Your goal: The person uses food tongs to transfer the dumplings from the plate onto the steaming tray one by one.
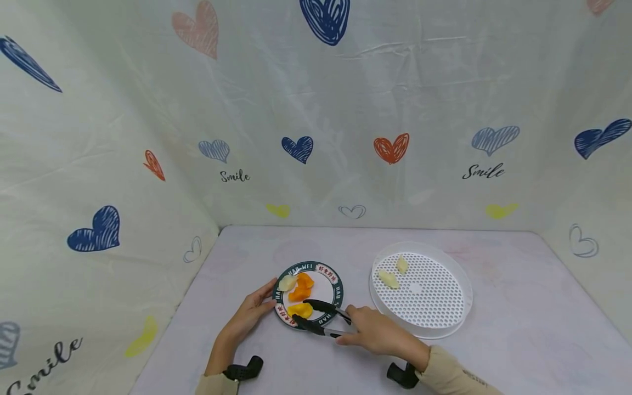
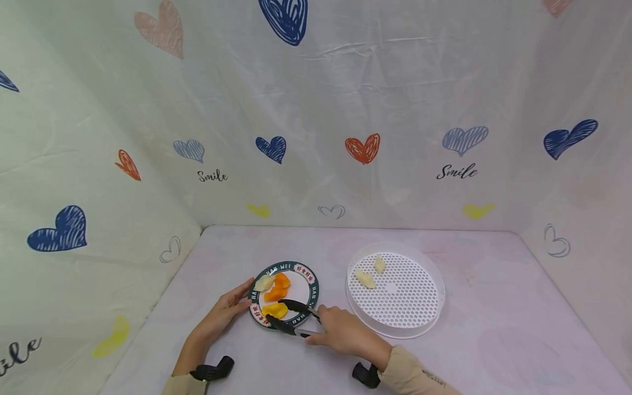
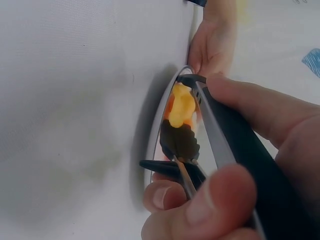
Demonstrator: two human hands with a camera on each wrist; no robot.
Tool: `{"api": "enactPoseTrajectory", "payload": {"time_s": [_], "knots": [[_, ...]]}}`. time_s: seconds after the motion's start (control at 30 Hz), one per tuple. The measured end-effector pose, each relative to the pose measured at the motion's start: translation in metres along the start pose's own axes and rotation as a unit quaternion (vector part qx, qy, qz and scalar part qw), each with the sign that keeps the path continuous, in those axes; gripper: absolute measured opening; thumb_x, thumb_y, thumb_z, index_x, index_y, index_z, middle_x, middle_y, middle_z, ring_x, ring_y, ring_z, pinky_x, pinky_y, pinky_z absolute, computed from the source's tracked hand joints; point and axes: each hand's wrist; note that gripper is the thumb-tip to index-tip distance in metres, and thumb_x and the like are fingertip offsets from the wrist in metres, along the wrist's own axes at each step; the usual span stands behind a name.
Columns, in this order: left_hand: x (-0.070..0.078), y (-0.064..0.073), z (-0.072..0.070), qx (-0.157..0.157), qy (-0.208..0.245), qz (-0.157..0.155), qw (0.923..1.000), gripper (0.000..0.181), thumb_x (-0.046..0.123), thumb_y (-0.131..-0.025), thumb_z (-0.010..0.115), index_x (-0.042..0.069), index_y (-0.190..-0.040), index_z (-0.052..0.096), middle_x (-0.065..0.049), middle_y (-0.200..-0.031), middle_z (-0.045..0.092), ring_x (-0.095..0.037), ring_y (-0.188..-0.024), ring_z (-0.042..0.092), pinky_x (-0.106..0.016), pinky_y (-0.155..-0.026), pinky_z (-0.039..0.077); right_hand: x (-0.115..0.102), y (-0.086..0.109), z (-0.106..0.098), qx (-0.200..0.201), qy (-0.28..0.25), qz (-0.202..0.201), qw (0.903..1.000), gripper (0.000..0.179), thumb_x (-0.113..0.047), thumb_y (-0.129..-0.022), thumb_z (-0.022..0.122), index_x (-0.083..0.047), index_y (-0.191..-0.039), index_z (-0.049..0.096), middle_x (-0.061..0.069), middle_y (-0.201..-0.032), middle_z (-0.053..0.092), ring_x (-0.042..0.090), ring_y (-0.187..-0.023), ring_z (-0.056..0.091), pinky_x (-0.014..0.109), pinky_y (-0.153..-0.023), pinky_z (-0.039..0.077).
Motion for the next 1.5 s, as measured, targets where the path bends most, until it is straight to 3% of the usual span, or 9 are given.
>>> {"api": "enactPoseTrajectory", "payload": {"time_s": [0.47, 0.87, 1.13, 1.37, 1.5], "knots": [[0.0, -0.003, 0.002, 0.008, 0.016, -0.021, 0.9996, 0.059, 0.004, -0.099, 0.057, 0.002, -0.154, 0.034, -0.013, -0.159, 0.033, -0.031, -0.148, 0.024, -0.049, -0.118, 0.018, 0.003, 0.005, -0.001, 0.016, -0.011, -0.013, 0.9997, 0.057, -0.044, -0.088, 0.073, 0.004, -0.117, 0.061, 0.003, -0.079, 0.059, 0.016, -0.064, 0.052, 0.028, -0.052, 0.044], [0.002, -0.002, 0.002, 0.012, 0.013, -0.025, 0.9995, 0.06, 0.006, -0.099, 0.058, 0.004, -0.154, 0.035, -0.012, -0.159, 0.032, -0.031, -0.149, 0.021, -0.05, -0.118, 0.017, 0.012, 0.024, -0.026, 0.057, -0.057, -0.049, 0.9955, 0.064, -0.05, -0.09, 0.068, 0.008, -0.116, 0.06, -0.002, -0.063, 0.05, 0.009, -0.051, 0.045, 0.022, -0.043, 0.035], [0.003, -0.001, 0.003, 0.016, 0.013, -0.029, 0.9994, 0.059, 0.005, -0.099, 0.058, 0.003, -0.154, 0.036, -0.013, -0.159, 0.033, -0.032, -0.149, 0.022, -0.049, -0.118, 0.018, 0.022, 0.037, -0.043, 0.072, -0.107, -0.037, 0.9909, 0.063, -0.047, -0.092, 0.068, 0.008, -0.12, 0.057, -0.002, -0.059, 0.048, 0.007, -0.041, 0.044, 0.02, -0.036, 0.036], [0.002, -0.001, 0.003, 0.015, 0.019, -0.031, 0.9993, 0.059, 0.005, -0.099, 0.058, 0.004, -0.154, 0.036, -0.012, -0.159, 0.034, -0.031, -0.149, 0.023, -0.048, -0.118, 0.019, 0.035, 0.048, -0.059, 0.1, -0.1, -0.025, 0.9897, 0.054, -0.045, -0.093, 0.067, 0.004, -0.115, 0.057, 0.0, -0.066, 0.051, 0.008, -0.046, 0.045, 0.02, -0.04, 0.038], [0.003, -0.001, 0.003, 0.013, 0.019, -0.032, 0.9992, 0.059, 0.005, -0.099, 0.058, 0.004, -0.154, 0.036, -0.012, -0.159, 0.034, -0.03, -0.149, 0.022, -0.048, -0.118, 0.019, 0.043, 0.056, -0.067, 0.105, -0.112, -0.01, 0.9881, 0.06, -0.044, -0.093, 0.067, 0.007, -0.122, 0.054, 0.005, -0.069, 0.055, 0.009, -0.041, 0.045, 0.021, -0.036, 0.039]]}}
Point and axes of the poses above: each hand's wrist, its own y-axis away from the middle knuckle, its own z-axis out of the palm, x = y × z
